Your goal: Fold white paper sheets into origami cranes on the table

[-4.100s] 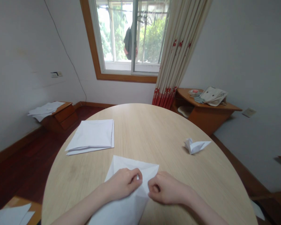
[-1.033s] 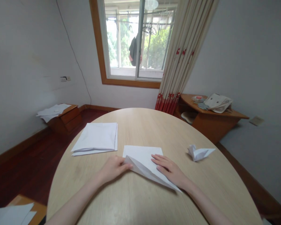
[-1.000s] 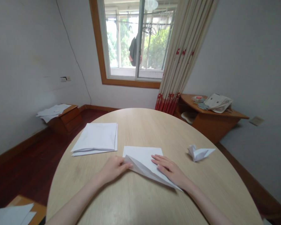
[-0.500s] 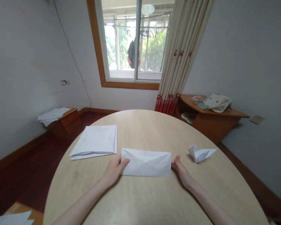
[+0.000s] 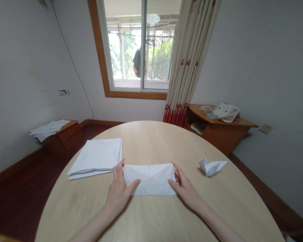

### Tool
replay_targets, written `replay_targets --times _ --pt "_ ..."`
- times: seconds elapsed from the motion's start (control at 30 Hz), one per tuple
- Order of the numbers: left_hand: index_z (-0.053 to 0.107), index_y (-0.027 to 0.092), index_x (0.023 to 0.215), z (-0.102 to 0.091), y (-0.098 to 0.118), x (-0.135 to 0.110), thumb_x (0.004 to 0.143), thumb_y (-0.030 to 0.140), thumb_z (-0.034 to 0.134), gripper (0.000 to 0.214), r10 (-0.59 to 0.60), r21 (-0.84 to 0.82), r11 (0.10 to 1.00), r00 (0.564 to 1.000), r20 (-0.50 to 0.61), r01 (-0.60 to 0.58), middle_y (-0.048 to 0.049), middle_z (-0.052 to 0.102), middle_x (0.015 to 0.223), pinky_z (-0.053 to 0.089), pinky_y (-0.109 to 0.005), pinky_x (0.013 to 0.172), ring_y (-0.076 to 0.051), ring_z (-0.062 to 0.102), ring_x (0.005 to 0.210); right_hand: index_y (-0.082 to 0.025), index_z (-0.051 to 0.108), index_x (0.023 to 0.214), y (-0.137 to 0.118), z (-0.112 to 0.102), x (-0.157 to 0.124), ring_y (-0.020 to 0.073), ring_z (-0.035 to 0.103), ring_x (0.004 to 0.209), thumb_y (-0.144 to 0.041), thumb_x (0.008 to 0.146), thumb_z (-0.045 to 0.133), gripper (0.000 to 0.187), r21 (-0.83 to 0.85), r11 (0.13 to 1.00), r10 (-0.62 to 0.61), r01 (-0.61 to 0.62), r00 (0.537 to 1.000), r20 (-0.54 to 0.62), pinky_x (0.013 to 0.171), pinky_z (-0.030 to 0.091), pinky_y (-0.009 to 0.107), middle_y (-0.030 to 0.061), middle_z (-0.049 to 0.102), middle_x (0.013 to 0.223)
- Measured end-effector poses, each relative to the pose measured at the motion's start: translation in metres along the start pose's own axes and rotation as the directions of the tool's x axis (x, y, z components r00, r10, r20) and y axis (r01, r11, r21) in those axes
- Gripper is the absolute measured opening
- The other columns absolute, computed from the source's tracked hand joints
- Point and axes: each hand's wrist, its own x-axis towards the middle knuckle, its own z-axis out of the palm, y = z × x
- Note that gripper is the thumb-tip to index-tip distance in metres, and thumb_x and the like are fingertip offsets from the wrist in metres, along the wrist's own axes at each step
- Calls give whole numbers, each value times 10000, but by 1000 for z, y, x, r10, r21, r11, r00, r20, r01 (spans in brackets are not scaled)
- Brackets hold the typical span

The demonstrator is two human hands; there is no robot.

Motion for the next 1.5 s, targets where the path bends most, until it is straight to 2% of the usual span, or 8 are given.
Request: replay_targets --times 0.23,0.37,0.5,0.63,0.8,1.03,1.2,1.5 --pt "111 256 1440 1 2 -1 895 323 513 681 316 259 917 949 -8 -304 -165 302 1391 316 -570 1029 -358 326 1290 -207 80 1503 6 1 -3 256 251 1395 -398 926 402 687 -406 912 -90 63 995 -48 1123 246 499 130 249 1530" --pt "135 229 1449 0 3 -1 931 284 459 613 416 266 850 890 189 -454 -149 361 1429 189 -585 1103 -317 293 1349 -224 22 1506 9 2 -2 257 112 1428 -344 952 363 661 -570 805 -222 165 975 -32 1134 187 531 113 115 1567" --pt "264 230 1436 0 4 -3 976 281 407 485 449 172 802 768 456 -571 -113 351 1477 204 -558 1121 -281 261 1384 -254 -12 1503 -3 11 -10 245 93 1431 -263 975 310 619 -632 725 -324 274 945 38 1127 219 531 79 91 1573" --pt "224 230 1466 4 5 -9 991 286 394 509 425 70 825 697 577 -561 -93 299 1508 273 -487 1126 -237 267 1386 -245 67 1504 -12 29 -21 213 118 1427 -244 988 267 554 -531 781 -266 328 945 192 1147 238 451 39 106 1570" --pt "185 188 1484 9 1 -15 1010 301 346 514 407 51 822 646 646 -568 -99 233 1525 264 -468 1133 -229 205 1402 -216 51 1500 -18 40 -27 170 98 1426 -207 990 237 543 -447 858 -102 251 938 331 1156 214 398 26 14 1573" --pt "89 215 1501 -2 7 -14 1017 395 303 559 361 41 810 553 751 -585 -102 78 1539 178 -495 1143 -258 73 1414 -168 63 1494 -27 39 -28 212 41 1428 -219 956 379 626 -555 777 -53 297 909 413 1163 192 435 54 35 1557" --pt "185 241 1488 -14 19 -7 1016 414 287 513 278 29 840 476 834 -542 -96 7 1534 136 -524 1133 -286 8 1409 -183 102 1485 -29 35 -28 234 35 1425 -310 974 378 594 -632 698 -28 338 894 447 1166 136 488 62 48 1542" --pt "188 312 1478 -22 23 1 1018 458 219 484 194 40 868 412 890 -495 -68 -16 1542 98 -532 1129 -273 -31 1409 -184 103 1483 -37 28 -23 221 21 1428 -397 991 308 574 -676 674 88 298 876 474 1169 123 476 54 63 1546"
